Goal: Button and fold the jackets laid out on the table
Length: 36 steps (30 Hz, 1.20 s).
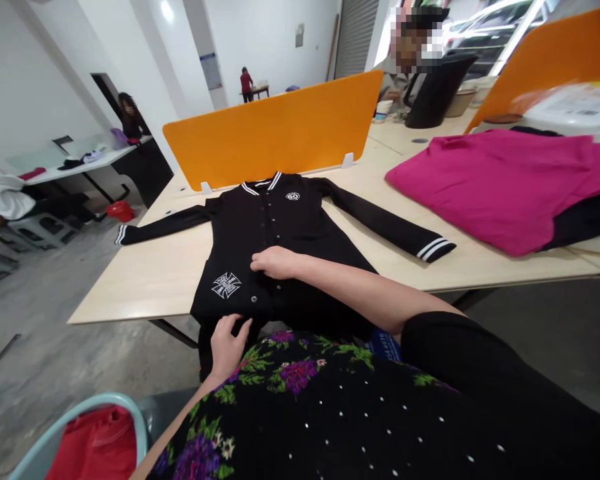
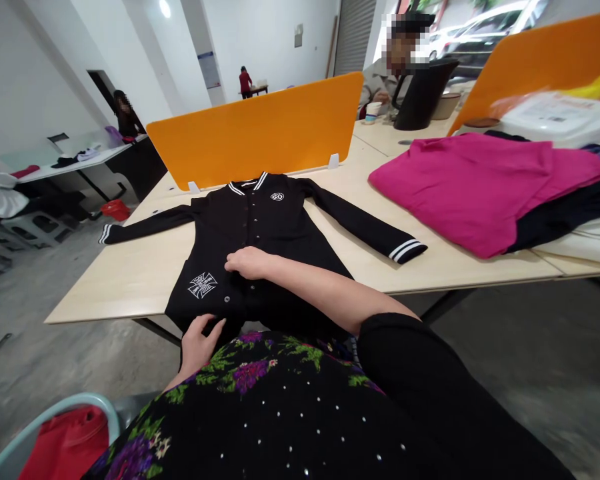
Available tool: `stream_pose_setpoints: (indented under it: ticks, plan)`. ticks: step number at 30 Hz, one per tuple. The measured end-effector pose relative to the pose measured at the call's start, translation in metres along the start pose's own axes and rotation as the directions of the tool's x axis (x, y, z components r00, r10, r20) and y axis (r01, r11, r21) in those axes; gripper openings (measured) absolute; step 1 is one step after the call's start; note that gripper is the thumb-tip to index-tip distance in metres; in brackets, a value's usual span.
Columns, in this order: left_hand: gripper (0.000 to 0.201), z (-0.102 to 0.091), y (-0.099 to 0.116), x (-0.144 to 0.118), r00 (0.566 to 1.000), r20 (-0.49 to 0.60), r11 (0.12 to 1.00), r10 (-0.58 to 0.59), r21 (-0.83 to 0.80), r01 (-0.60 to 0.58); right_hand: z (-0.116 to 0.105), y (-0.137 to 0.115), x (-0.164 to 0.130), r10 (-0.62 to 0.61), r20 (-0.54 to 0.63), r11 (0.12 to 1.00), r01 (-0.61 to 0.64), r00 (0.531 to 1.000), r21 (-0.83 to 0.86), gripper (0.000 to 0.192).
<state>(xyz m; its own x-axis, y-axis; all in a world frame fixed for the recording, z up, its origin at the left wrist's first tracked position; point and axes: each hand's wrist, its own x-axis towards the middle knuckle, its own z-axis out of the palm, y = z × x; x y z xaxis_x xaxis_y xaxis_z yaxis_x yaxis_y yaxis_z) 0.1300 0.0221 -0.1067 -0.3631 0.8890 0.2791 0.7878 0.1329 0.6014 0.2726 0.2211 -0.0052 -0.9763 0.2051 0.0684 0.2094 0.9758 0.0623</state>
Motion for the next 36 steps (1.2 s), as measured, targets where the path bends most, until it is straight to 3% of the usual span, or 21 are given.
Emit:
stream_pose_setpoints:
  ticks: [3,5,7,9,12,17,19,22,24,25,27,28,31,33,34,36]
  plan:
    - [0.027,-0.008,0.007,-0.005,0.991,-0.07,0.987,0.118,-0.101,-0.125,-0.002,-0.001,-0.001,-0.111,0.017,0.994,0.112,0.994,-0.006,0.022]
    - [0.029,-0.011,0.013,-0.005,0.992,-0.091,0.988,0.091,-0.119,-0.102,-0.003,-0.003,0.0,-0.171,-0.011,0.985,0.171,0.985,-0.003,0.02]
    - [0.034,-0.016,0.019,-0.002,0.986,-0.158,0.994,0.056,-0.082,-0.069,-0.004,-0.005,-0.001,-0.194,-0.093,0.981,0.196,0.977,0.013,0.02]
    - [0.041,-0.021,0.027,0.003,0.976,-0.196,0.995,0.093,-0.016,-0.098,-0.004,-0.007,-0.001,-0.181,-0.2,0.98,0.193,0.963,0.045,0.022]
    - [0.042,-0.026,0.039,0.014,0.972,-0.139,0.982,0.189,0.017,-0.188,-0.001,-0.008,-0.001,-0.158,-0.31,0.976,0.196,0.937,0.094,0.023]
    - [0.02,-0.013,0.048,0.022,0.968,-0.03,0.968,0.25,-0.018,-0.251,0.004,-0.013,-0.001,-0.151,-0.359,0.973,0.202,0.921,0.109,0.022]
    - [0.023,-0.006,0.047,0.019,0.975,0.077,0.978,0.211,-0.021,-0.21,0.004,-0.015,-0.002,-0.153,-0.377,0.97,0.212,0.913,0.119,0.023]
    - [0.026,-0.004,0.041,0.01,0.974,0.222,0.998,0.051,0.018,-0.057,0.003,-0.016,-0.005,-0.135,-0.438,0.955,0.235,0.889,0.183,0.024]
    - [0.022,-0.01,0.035,0.002,0.984,0.175,0.993,0.035,0.107,-0.055,0.003,-0.014,-0.008,-0.111,-0.476,0.937,0.252,0.872,0.243,0.024]
    - [0.022,-0.015,0.033,-0.001,0.989,0.113,0.979,0.091,0.173,-0.109,0.004,-0.013,-0.009,-0.097,-0.493,0.927,0.26,0.865,0.272,0.024]
    - [0.024,-0.025,0.029,-0.006,0.96,0.012,0.915,0.28,0.3,-0.27,0.006,-0.01,-0.013,-0.074,-0.515,0.905,0.275,0.854,0.326,0.026]
    - [0.026,-0.029,0.028,-0.007,0.926,0.023,0.873,0.376,0.327,-0.363,0.008,-0.008,-0.016,-0.064,-0.516,0.896,0.277,0.854,0.348,0.027]
    - [0.025,-0.034,0.031,-0.004,0.808,0.304,0.806,0.505,0.17,-0.567,0.014,-0.002,-0.024,-0.065,-0.425,0.898,0.238,0.903,0.37,0.027]
    - [0.029,-0.033,0.034,0.0,0.726,0.479,0.806,0.494,0.06,-0.589,0.016,0.002,-0.031,-0.018,-0.335,0.939,0.131,0.942,0.318,0.026]
    - [0.032,-0.032,0.035,0.001,0.726,0.498,0.814,0.474,0.067,-0.577,0.016,0.004,-0.036,0.029,-0.315,0.959,0.063,0.949,0.277,0.025]
    - [0.037,-0.034,0.034,0.001,0.815,0.386,0.836,0.432,0.168,-0.522,0.015,0.004,-0.046,0.141,-0.345,0.975,-0.071,0.928,0.21,0.025]
